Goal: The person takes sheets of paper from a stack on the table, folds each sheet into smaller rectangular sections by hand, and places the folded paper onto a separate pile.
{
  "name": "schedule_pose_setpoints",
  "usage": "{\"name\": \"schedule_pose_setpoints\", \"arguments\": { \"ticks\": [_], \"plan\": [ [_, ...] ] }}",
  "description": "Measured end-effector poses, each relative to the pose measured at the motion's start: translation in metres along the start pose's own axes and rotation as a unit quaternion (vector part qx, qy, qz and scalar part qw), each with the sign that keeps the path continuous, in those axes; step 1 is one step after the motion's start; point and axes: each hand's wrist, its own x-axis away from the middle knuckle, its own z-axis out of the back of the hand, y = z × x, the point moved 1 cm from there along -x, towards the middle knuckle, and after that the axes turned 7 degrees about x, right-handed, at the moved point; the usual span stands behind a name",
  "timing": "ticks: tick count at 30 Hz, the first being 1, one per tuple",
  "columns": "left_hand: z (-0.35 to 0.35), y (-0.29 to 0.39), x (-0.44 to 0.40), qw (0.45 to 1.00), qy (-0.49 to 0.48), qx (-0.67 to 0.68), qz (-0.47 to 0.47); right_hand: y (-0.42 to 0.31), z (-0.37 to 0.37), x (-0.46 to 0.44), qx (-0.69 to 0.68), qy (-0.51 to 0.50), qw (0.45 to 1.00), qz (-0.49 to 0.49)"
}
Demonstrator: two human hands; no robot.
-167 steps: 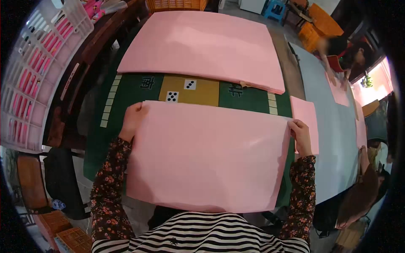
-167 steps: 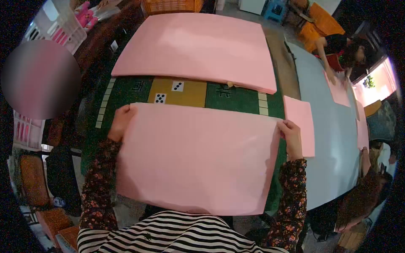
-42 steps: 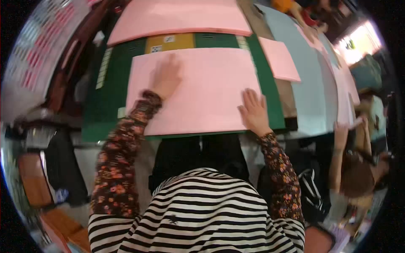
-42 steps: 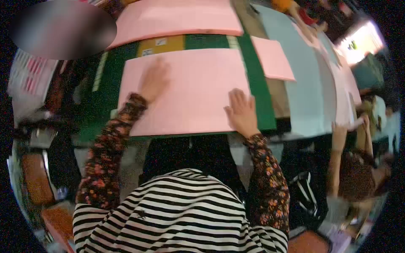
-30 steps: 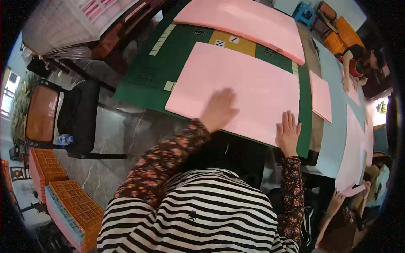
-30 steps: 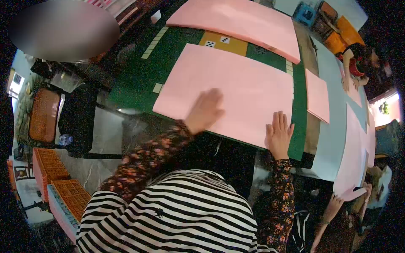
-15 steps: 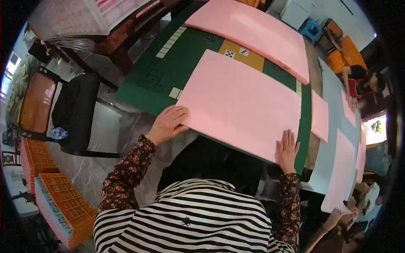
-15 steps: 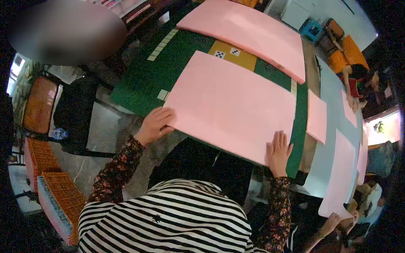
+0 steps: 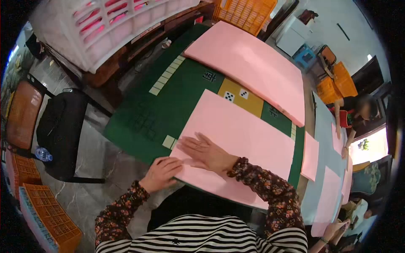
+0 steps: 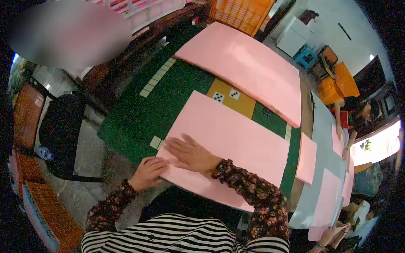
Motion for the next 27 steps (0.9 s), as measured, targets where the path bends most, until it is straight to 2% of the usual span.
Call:
{"name": "schedule_pose_setpoints", "arguments": {
  "ticks": [3, 4, 5, 6, 8, 9, 11, 12, 14, 15, 16, 17, 18, 19, 20, 21, 23, 25, 27],
  "plan": [
    [0.003, -0.001, -0.002, 1.0, 0.002, 0.014, -0.007, 0.063, -0.018, -0.017, 0.016, 0.043, 0.999, 0.002],
    [0.007, 0.001, -0.004, 1.0, -0.004, 0.022, -0.002, 0.095, -0.019, -0.024, 0.093, 0.044, 0.993, -0.063],
    [0.007, 0.001, -0.005, 1.0, -0.008, 0.026, -0.002, 0.136, -0.026, -0.025, -0.007, 0.075, 0.991, -0.107],
    [0.008, 0.002, -0.006, 1.0, -0.004, 0.026, 0.001, 0.148, 0.003, -0.028, -0.145, 0.105, 0.973, -0.144],
    [0.01, 0.004, -0.009, 1.0, -0.004, 0.025, 0.001, 0.21, -0.028, -0.038, 0.091, 0.248, 0.936, -0.232],
    [0.012, 0.005, -0.01, 0.999, -0.007, 0.039, 0.011, 0.219, -0.022, -0.039, 0.09, 0.249, 0.935, -0.237],
    [0.016, 0.009, -0.011, 0.998, -0.018, 0.06, 0.018, 0.22, -0.011, -0.031, 0.121, 0.146, 0.923, -0.335],
    [0.02, 0.01, -0.013, 0.997, -0.026, 0.062, 0.033, 0.194, -0.002, -0.031, 0.113, 0.095, 0.92, -0.362],
    [0.021, 0.008, -0.014, 0.996, -0.022, 0.074, 0.037, 0.126, 0.015, -0.008, 0.087, 0.073, 0.946, -0.302],
    [0.018, 0.006, -0.011, 0.996, -0.031, 0.083, 0.026, 0.086, 0.014, 0.005, 0.107, 0.122, 0.954, -0.254],
    [0.015, 0.003, -0.01, 0.998, -0.016, 0.065, 0.016, 0.028, 0.031, 0.012, 0.063, 0.123, 0.958, -0.251],
    [0.014, 0.002, -0.01, 0.999, -0.002, 0.046, 0.005, 0.006, -0.005, 0.026, 0.114, 0.153, 0.959, -0.212],
    [0.015, 0.003, -0.012, 0.999, 0.007, 0.038, -0.016, -0.036, 0.013, 0.032, 0.11, 0.054, 0.964, -0.236],
    [0.014, 0.004, -0.011, 0.998, -0.006, 0.046, -0.032, -0.064, -0.002, 0.04, 0.128, 0.053, 0.966, -0.219],
    [0.013, 0.002, -0.01, 0.999, -0.004, 0.031, -0.042, -0.085, 0.001, 0.047, 0.015, 0.056, 0.972, -0.227],
    [0.012, 0.0, -0.01, 0.999, 0.0, 0.016, -0.052, -0.1, -0.009, 0.053, 0.014, 0.061, 0.966, -0.249],
    [0.012, 0.003, -0.011, 0.997, -0.005, 0.012, -0.075, -0.122, -0.029, 0.062, -0.013, 0.126, 0.964, -0.233],
    [0.015, 0.007, -0.014, 0.996, 0.003, -0.028, -0.084, -0.13, -0.032, 0.07, 0.005, 0.145, 0.955, -0.257],
    [0.013, 0.006, -0.012, 0.994, -0.007, -0.025, -0.102, -0.13, -0.033, 0.085, 0.056, 0.118, 0.948, -0.289]
  ]
}}
